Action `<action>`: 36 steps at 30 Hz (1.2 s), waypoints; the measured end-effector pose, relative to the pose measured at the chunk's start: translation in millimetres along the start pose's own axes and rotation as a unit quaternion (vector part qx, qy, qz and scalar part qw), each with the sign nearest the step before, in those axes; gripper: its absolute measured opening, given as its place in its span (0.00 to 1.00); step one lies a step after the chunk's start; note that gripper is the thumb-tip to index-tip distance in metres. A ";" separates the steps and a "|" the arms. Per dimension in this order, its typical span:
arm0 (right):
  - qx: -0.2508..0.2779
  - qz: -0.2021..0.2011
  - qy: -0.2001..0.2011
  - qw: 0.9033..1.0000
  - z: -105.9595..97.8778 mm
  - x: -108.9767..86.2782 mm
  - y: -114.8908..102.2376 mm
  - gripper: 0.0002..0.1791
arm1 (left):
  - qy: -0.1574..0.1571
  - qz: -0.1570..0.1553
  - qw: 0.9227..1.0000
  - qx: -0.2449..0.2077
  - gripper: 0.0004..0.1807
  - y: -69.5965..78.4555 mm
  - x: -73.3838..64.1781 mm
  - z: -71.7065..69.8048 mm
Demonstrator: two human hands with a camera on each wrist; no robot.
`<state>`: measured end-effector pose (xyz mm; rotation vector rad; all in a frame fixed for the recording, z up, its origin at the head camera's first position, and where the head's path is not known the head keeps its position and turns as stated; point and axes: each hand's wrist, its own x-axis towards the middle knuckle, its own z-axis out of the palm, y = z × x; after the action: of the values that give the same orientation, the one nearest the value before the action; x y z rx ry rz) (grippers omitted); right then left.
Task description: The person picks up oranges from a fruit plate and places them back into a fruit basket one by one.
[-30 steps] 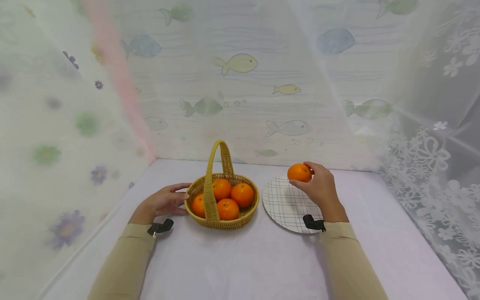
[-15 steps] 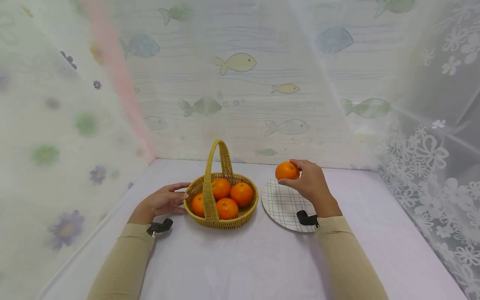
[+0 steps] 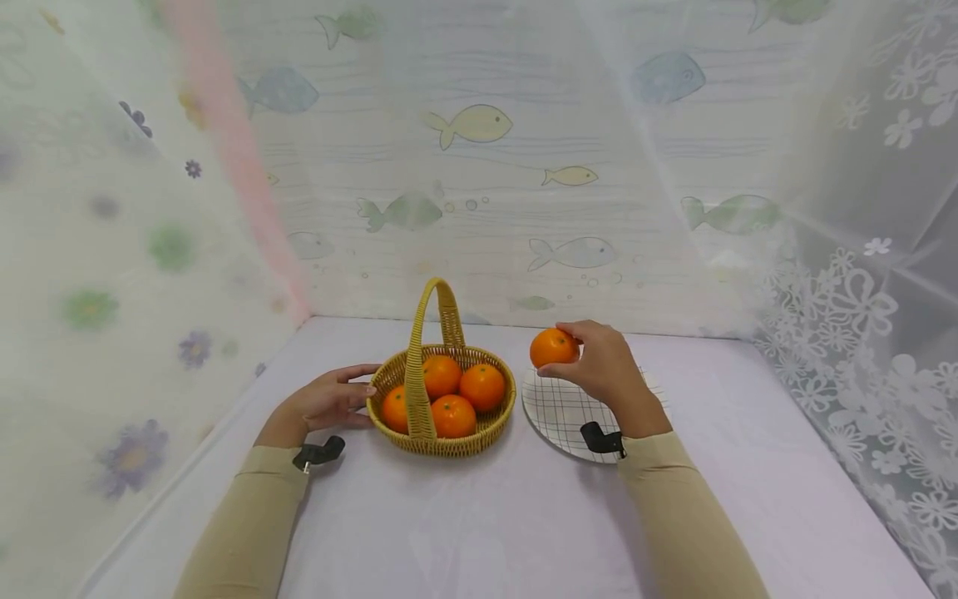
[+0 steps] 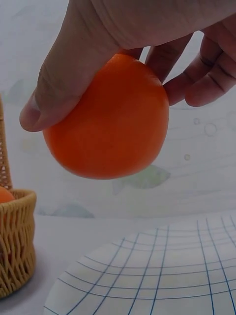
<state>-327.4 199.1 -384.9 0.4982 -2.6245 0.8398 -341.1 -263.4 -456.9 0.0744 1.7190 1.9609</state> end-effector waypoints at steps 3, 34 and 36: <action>0.004 -0.004 -0.004 1.000 0.7 -0.4 -3.3 0.41 | 0.002 -0.002 1.000 -0.007 0.36 0.2 -0.2 0.3; 0.031 -0.098 -0.068 0.992 30.2 0.7 -45.1 0.41 | 0.002 -0.004 1.000 -0.002 0.37 0.2 1.1 -0.6; 0.029 -0.097 -0.072 0.992 30.9 0.8 -46.6 0.41 | 0.000 -0.005 1.000 -0.002 0.37 -0.3 1.4 -1.5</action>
<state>-314.8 144.6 -385.7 0.8452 -2.6303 0.8479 -342.7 -264.1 -458.0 0.0644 1.7117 1.9580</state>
